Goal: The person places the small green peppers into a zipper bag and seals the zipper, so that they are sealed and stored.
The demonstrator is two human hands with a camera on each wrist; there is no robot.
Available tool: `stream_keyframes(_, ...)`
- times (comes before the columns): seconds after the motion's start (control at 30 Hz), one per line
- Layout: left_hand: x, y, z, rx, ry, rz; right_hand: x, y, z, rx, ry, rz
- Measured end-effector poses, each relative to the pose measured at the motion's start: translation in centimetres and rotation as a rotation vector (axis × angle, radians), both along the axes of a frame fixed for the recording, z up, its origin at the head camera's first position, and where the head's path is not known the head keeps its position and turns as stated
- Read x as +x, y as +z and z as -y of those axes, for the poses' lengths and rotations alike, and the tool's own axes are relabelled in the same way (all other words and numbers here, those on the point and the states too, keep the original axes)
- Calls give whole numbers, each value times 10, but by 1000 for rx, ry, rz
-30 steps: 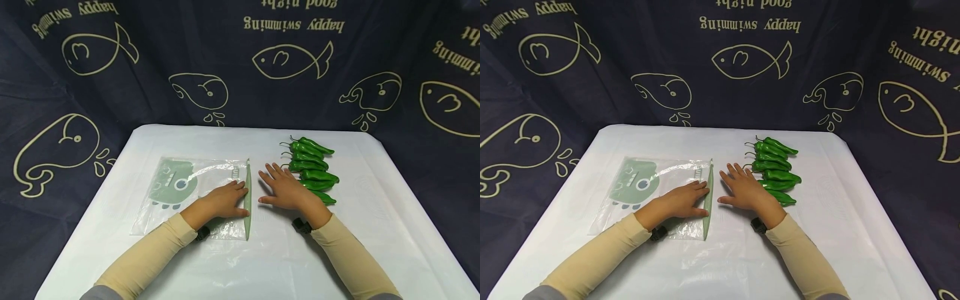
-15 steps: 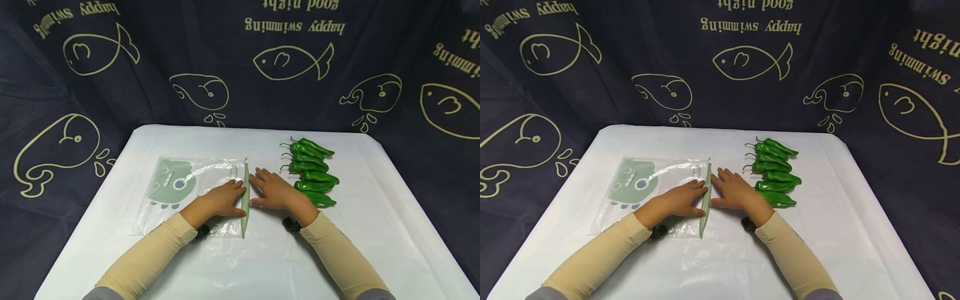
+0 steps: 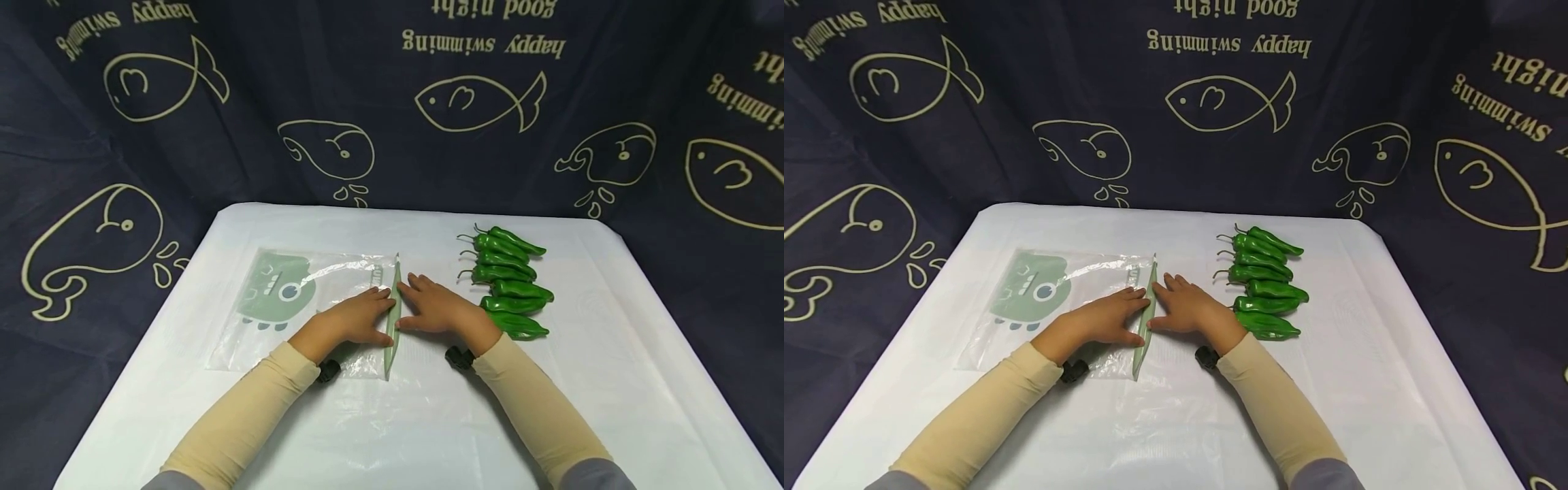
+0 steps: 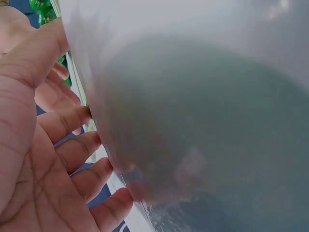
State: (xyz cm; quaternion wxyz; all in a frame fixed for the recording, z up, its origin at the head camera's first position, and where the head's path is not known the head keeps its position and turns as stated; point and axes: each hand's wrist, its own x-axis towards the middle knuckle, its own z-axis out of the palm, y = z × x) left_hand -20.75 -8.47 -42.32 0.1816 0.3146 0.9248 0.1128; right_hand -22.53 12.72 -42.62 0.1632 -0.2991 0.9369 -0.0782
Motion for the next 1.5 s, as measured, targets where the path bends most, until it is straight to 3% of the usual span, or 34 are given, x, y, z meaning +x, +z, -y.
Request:
stream_keyframes(0.7,-18,-3,8,37,28,36,-16,-1,20,123,-110,79)
stream_keyframes(1.23,-14,-1,8,47,27,16,-16,-1,22,138,-115,90)
stream_keyframes(1.5,-14,-3,6,11,-14,-36,-16,-2,21,136,-108,79)
